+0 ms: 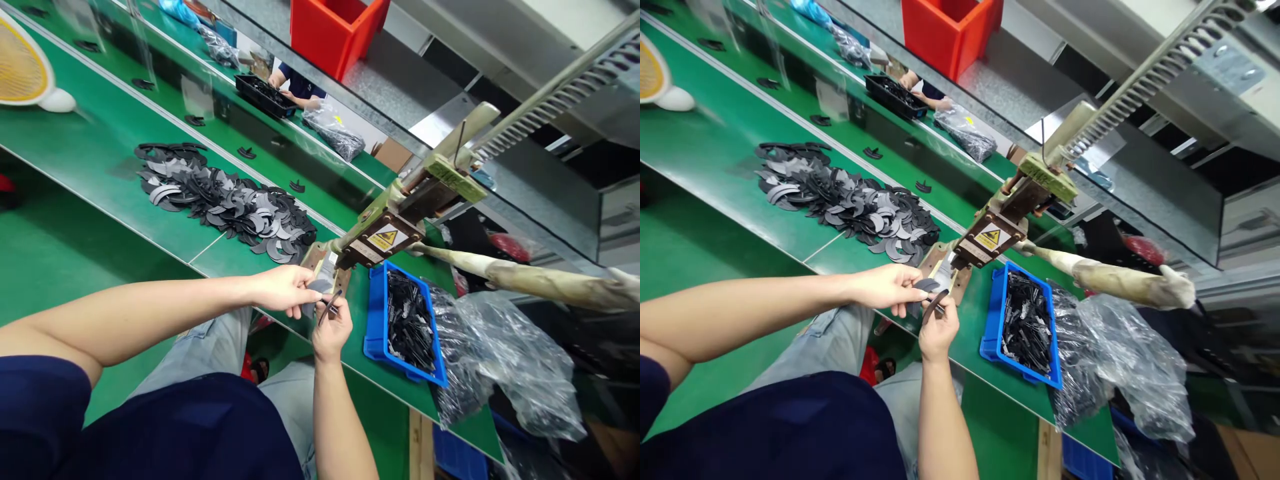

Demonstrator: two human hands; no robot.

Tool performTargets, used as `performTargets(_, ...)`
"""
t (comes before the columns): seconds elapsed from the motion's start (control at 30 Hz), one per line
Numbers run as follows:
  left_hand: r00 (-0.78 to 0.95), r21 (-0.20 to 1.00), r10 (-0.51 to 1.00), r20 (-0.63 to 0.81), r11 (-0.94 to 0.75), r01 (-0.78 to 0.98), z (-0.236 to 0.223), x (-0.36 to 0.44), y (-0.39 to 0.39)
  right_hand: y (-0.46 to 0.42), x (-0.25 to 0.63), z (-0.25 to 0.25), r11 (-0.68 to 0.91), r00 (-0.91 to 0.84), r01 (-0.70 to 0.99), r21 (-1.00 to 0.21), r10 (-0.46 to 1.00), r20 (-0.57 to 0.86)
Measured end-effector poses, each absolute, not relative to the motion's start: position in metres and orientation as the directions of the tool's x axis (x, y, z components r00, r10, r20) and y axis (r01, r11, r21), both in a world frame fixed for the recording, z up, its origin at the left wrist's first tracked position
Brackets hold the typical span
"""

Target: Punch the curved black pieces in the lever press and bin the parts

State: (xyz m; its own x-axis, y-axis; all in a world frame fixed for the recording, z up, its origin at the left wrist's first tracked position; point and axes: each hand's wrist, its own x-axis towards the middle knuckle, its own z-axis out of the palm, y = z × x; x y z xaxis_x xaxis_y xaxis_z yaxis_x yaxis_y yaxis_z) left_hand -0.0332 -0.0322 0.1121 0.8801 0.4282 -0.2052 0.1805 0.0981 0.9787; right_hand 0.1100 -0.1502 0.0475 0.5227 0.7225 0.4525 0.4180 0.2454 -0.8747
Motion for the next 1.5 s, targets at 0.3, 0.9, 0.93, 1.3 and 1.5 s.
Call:
performTargets(0.3, 0.901, 0.941, 0.302, -0.311, 0.234, 0.246, 0.111, -0.031, -0.025, -0.169, 0.126, 0.057, 0.251, 0.331, 0.61, -0.751, 0.781, 0.53)
performTargets(0.9, 0.851, 0.947, 0.514, -0.105, -0.209, 0.242, 0.098, -0.022, -0.043, -0.185, 0.138, 0.064, 0.273, 0.156, 0.794, -0.543, 0.772, 0.616)
performTargets(0.93, 0.872, 0.967, 0.477, -0.112, -0.152, 0.207, 0.096, -0.022, -0.042, -0.187, 0.136, 0.063, 0.272, 0.167, 0.792, -0.547, 0.765, 0.622)
performTargets(1.3, 0.941, 0.965, 0.305, -0.147, 0.252, 0.068, 0.096, -0.022, -0.033, -0.191, 0.15, 0.059, 0.286, 0.162, 0.79, -0.543, 0.756, 0.634)
performTargets(1.5, 0.769, 0.96, 0.634, -0.084, -0.157, 0.233, 0.092, -0.008, 0.048, -0.21, 0.187, 0.03, 0.08, 0.367, 0.807, -0.586, 0.709, 0.602)
